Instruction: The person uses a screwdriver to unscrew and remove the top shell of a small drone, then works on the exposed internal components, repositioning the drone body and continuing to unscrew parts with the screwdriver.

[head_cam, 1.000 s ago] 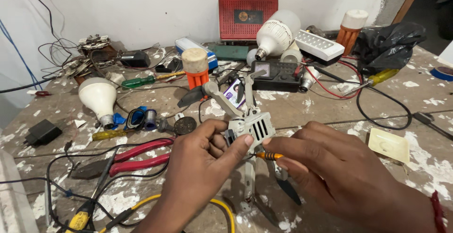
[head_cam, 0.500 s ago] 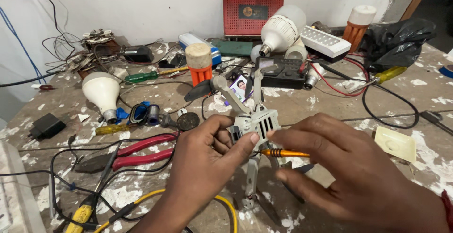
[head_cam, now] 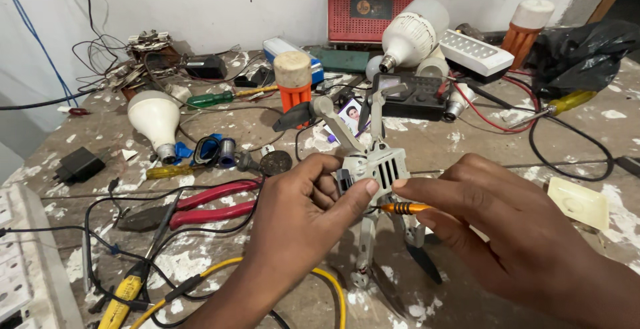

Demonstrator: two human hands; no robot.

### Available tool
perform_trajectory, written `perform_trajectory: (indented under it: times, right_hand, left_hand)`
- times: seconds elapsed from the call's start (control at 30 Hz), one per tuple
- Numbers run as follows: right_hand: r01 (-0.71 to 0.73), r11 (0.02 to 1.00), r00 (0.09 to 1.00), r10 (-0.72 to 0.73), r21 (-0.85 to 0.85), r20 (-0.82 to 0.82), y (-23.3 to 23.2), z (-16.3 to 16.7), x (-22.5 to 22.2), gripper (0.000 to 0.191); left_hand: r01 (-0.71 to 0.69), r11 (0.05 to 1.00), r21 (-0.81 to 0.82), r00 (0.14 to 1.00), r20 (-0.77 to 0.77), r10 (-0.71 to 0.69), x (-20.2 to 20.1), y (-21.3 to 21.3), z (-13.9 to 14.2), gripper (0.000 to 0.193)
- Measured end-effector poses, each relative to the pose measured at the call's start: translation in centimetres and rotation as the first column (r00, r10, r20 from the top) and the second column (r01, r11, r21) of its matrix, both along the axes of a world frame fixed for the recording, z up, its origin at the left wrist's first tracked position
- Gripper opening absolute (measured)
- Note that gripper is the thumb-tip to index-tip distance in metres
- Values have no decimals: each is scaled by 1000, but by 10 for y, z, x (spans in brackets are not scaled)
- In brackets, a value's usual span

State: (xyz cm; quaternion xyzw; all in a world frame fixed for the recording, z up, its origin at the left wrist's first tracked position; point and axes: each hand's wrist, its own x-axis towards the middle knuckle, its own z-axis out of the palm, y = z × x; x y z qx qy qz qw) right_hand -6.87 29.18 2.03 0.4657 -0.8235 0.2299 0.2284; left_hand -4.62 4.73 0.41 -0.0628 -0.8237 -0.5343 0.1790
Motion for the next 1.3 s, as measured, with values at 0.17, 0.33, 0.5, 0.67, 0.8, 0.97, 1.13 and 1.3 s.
perform_trajectory:
  times: [0.17,0.33,0.5,0.67,0.8,0.97,1.13,1.3]
  right_hand:
    - [-86,996,995,85,-9,-45,-5,6,5,59]
    - [-73,997,997,73,-7,-23,-7,8,8,58]
    - [-32,999,999,32,-14,-20,0,11,9,52]
    - [21,999,995,-18,-29,98,7,12,7,43]
    - [294,936,909,-336,195,246,7,8,1,43]
    - [260,965,938,-262,39,226,2,-1,2,31]
    - [231,972,952,-219,-31,215,-2,0,8,38]
    - [208,976,959,-191,-63,210,-3,3,12,46]
  left_hand:
    - [13,1000,7,1000,-13,-12,0,0,-2,37]
    - [24,1000,9,1000,-14,-24,0,-2,-2,37]
    - [37,999,29,999,36,-38,1,-2,-1,37]
    - [27,999,26,999,-32,-27,4,0,-3,43]
    - [14,999,-35,1000,-27,-15,5,-2,-4,44]
    - [26,999,-30,999,-35,-27,5,-6,-5,44]
    - [27,999,-21,999,-46,-28,5,-4,-4,45]
    - [24,999,-23,999,-29,-24,6,-4,-5,45]
